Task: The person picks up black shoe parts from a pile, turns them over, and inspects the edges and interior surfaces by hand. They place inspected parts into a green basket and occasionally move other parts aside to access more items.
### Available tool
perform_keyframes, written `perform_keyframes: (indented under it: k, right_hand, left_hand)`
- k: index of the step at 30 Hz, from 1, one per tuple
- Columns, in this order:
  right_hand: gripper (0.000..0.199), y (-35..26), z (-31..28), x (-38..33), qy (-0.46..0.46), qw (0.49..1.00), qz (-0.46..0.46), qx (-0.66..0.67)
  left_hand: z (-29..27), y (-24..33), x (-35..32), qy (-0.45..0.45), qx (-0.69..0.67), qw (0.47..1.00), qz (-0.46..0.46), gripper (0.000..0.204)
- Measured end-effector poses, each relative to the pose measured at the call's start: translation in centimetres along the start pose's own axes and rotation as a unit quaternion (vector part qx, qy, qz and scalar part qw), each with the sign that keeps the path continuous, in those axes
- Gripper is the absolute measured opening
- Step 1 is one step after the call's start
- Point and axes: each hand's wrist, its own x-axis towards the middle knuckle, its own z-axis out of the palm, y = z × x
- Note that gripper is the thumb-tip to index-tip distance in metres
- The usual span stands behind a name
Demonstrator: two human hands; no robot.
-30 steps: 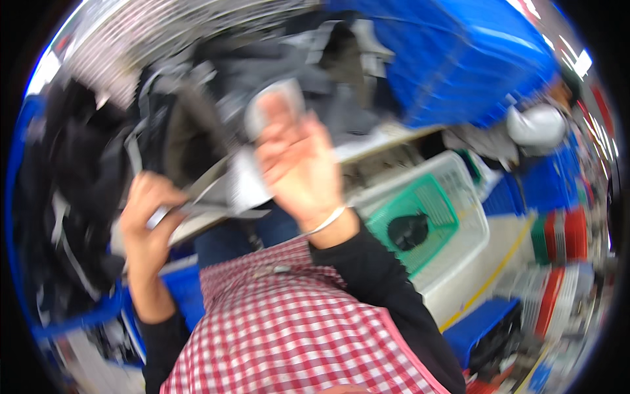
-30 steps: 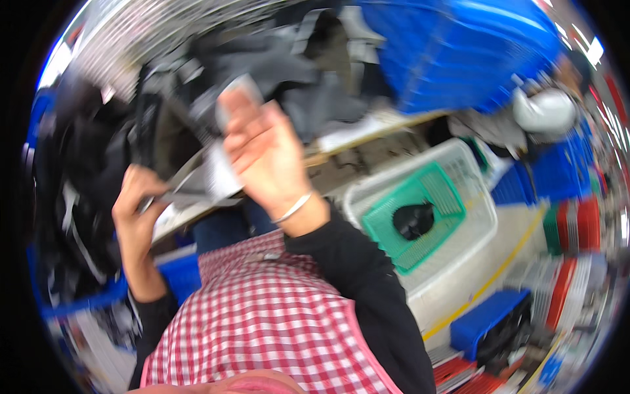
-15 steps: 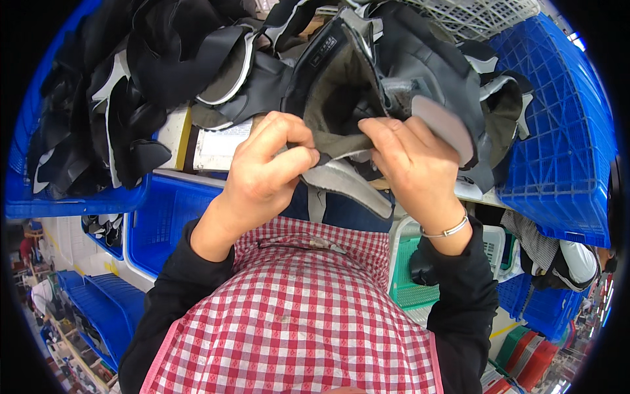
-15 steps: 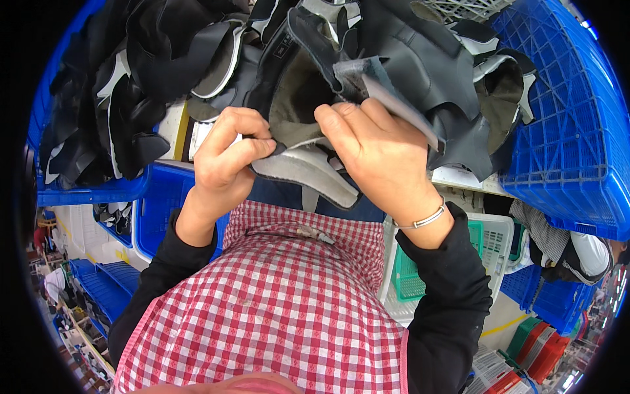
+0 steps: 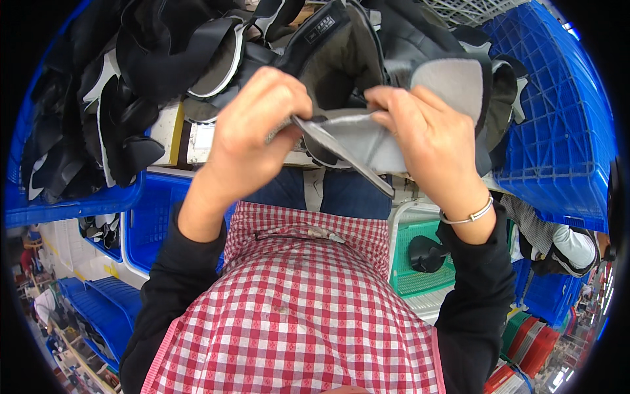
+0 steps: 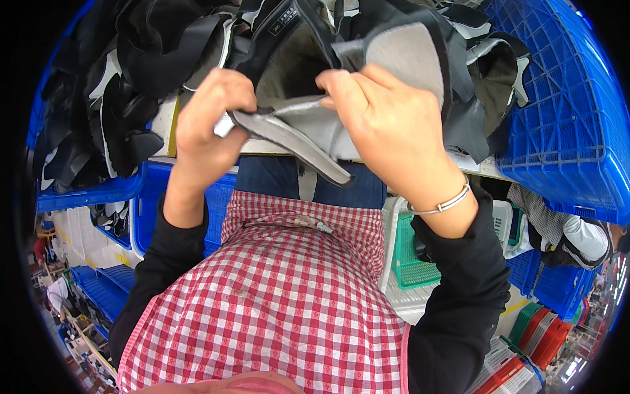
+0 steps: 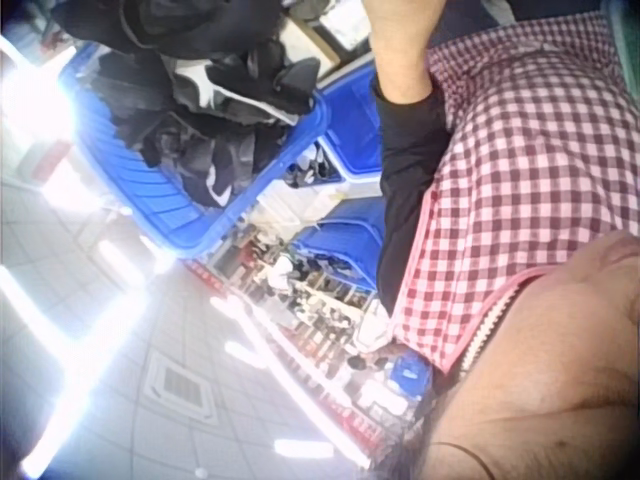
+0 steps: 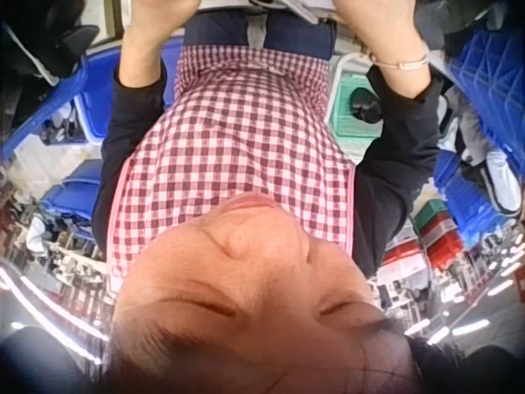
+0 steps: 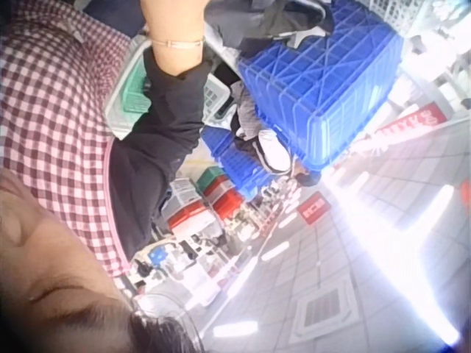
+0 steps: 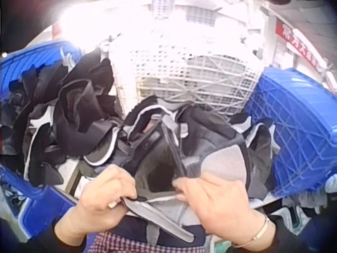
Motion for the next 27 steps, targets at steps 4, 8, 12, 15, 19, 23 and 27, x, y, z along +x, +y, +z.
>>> perform_keyframes:
  k: [4,8,12,15,19,23,27]
  right_hand:
    - [0.013,0.3,0.9,1.6,0.057,0.998,0.007,-0.041]
    - [0.008,1.7,3.3,4.6,0.134,0.986,0.087,-0.054]
    - [0.012,3.0,5.1,6.9,0.196,0.971,0.136,-0.017]
    - [0.013,1.4,5.9,7.0,0.169,0.978,0.126,-0.003]
    - [0.012,-1.7,6.2,6.4,0.145,0.984,0.103,-0.018]
    - [0.012,-2.7,5.6,6.1,0.107,0.986,0.116,0.054]
    - [0.017,-1.8,4.7,5.7,0.095,0.961,0.160,0.206]
  left_hand:
    - [-2.1,-3.0,2.8,-0.018,-0.122,0.992,0.012,0.035]
    - [-1.0,-2.8,3.6,0.250,-0.116,0.958,-0.074,0.045]
    - [1.6,2.7,-1.9,-0.045,-0.187,0.974,0.116,0.033]
    - [5.1,3.5,-4.8,-0.142,-0.437,0.845,-0.275,0.050]
    - [7.2,-1.5,-3.8,0.174,-0.711,0.612,-0.298,0.065]
    - [7.8,-2.4,-2.1,0.212,-0.736,0.530,-0.364,0.054]
    - [7.4,-1.8,-1.0,0.238,-0.717,0.515,-0.406,0.048]
